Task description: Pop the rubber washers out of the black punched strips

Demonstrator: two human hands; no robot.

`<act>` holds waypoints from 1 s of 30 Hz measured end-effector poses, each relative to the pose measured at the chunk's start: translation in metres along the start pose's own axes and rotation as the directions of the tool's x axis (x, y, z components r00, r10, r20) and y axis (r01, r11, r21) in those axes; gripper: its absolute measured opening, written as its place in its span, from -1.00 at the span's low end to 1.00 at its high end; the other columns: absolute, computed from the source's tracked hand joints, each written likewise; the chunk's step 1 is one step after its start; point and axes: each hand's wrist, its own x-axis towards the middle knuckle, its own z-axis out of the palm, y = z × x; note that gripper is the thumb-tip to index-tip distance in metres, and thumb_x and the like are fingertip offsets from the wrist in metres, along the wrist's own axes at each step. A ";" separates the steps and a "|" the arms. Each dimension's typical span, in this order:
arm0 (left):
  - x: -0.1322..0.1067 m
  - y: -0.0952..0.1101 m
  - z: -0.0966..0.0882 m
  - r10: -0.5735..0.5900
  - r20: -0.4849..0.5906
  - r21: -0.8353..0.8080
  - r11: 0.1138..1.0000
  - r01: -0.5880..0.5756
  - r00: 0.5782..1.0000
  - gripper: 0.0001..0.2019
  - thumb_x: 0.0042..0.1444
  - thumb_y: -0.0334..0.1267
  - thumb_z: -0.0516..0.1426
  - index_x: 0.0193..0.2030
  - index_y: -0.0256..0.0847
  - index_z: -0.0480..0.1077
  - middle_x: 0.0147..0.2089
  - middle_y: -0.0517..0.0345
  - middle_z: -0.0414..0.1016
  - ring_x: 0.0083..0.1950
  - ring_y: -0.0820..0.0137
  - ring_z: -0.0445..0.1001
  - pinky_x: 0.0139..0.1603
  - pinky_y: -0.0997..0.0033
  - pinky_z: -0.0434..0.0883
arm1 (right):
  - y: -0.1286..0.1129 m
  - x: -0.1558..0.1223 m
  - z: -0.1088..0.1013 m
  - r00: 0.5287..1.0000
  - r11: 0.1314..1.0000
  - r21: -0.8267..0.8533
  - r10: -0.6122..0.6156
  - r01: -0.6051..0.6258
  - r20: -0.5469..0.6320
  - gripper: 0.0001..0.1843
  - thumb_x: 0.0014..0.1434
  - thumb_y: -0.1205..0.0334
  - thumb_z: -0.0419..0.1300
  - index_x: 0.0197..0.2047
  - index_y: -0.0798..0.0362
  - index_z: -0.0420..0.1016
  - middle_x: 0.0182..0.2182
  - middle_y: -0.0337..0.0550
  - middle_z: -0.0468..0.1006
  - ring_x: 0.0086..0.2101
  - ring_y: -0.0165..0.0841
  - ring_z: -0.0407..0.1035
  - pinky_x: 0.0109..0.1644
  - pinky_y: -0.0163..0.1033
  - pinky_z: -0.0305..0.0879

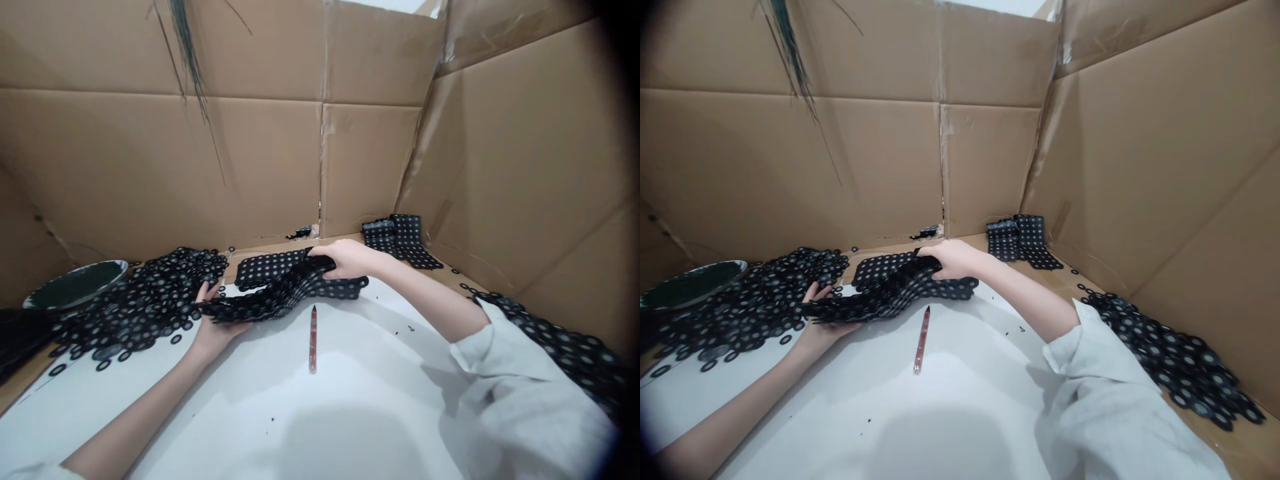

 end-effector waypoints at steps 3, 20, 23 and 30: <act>-0.008 0.010 -0.010 0.087 0.258 0.033 0.995 -0.099 0.962 0.09 -0.49 -0.24 0.35 0.20 -0.07 -0.19 0.24 -0.15 -0.05 0.25 0.03 -0.02 0.18 0.00 0.07 | -0.001 -0.005 -0.005 0.998 0.999 0.048 -0.012 0.009 0.061 -0.39 -0.06 0.10 0.17 0.10 -0.04 0.21 -0.12 -0.13 0.47 -0.24 -0.24 0.39 -0.24 -0.26 0.21; 0.001 0.045 -0.013 -0.309 0.132 0.008 0.950 0.311 0.942 -0.47 -0.29 -0.10 0.27 -0.12 -0.21 0.32 -0.07 0.00 0.45 -0.05 0.17 0.41 0.00 0.16 0.35 | -0.006 -0.031 0.004 0.988 0.993 0.106 0.036 -0.052 0.148 -0.42 0.00 0.09 0.12 0.11 -0.06 0.16 -0.04 -0.13 0.40 -0.14 -0.23 0.33 -0.17 -0.23 0.23; 0.004 0.040 -0.016 -0.394 0.222 0.068 0.919 0.389 0.892 -0.49 -0.31 -0.07 0.27 -0.16 -0.20 0.35 -0.04 -0.02 0.44 -0.01 0.13 0.39 0.03 0.12 0.32 | -0.008 -0.028 0.005 0.970 0.994 0.030 0.093 -0.103 0.226 -0.38 -0.05 0.05 0.14 0.11 -0.04 0.17 -0.09 -0.07 0.43 -0.16 -0.18 0.34 -0.23 -0.20 0.24; 0.002 0.040 -0.011 -0.339 0.127 0.006 0.940 0.341 0.932 -0.48 -0.30 -0.12 0.28 -0.12 -0.16 0.32 0.05 -0.04 0.36 0.03 0.12 0.35 0.04 0.08 0.32 | -0.006 -0.001 0.011 0.948 0.983 -0.074 0.180 -0.166 0.264 -0.37 -0.13 0.11 0.17 0.05 0.07 0.22 -0.18 0.02 0.46 -0.23 -0.16 0.37 -0.35 -0.23 0.23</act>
